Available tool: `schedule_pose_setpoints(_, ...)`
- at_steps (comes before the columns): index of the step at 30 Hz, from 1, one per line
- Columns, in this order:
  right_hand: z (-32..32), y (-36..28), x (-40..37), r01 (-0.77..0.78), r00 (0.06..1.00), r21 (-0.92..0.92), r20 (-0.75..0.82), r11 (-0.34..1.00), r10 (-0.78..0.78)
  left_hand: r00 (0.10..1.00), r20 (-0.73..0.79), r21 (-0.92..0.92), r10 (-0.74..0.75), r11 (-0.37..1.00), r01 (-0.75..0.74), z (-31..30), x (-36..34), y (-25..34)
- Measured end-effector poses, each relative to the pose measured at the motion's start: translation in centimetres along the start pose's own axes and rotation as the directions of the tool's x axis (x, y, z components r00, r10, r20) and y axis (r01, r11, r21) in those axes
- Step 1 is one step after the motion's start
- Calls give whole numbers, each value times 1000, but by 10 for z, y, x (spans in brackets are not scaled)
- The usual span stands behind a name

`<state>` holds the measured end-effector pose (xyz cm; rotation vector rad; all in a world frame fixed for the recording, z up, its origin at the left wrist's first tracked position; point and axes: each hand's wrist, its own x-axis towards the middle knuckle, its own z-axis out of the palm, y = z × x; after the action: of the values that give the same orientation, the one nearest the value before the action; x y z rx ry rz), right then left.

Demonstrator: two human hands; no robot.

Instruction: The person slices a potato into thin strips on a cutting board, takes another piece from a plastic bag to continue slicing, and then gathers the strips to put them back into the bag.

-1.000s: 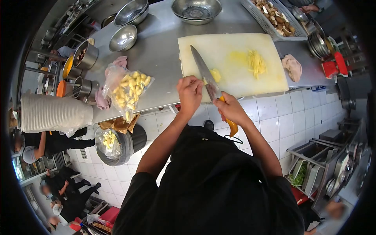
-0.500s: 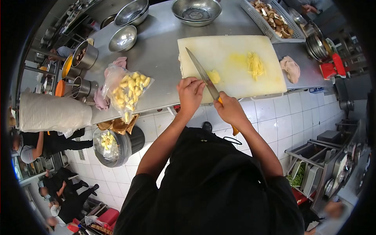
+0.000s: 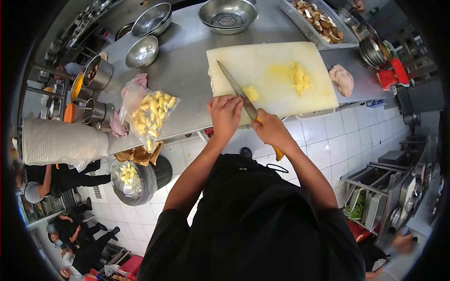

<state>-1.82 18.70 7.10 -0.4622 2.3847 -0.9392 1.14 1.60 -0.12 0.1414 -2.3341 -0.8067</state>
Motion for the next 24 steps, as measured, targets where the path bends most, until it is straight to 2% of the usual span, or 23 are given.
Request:
schedule_pose_setpoints(9,-12,-1,-4,-32,999,91,-28,995,34,1000,-3,82,28,996,-28,1,8,-3)
schedule_pose_setpoints(13,-30,-25,-16,-131,991,212,18,968,130,999,-6,67,40,997,-40,2,7,-5)
schedule_pose_setpoints(18,-45,-20,-22,-117,991,344,-28,932,134,988,138,41,65,997,-71,-8,14,-3)
schedule_pose_setpoints(24,-58,1,-30,-179,969,367,-97,913,229,933,339,43,118,989,-141,-7,45,2)
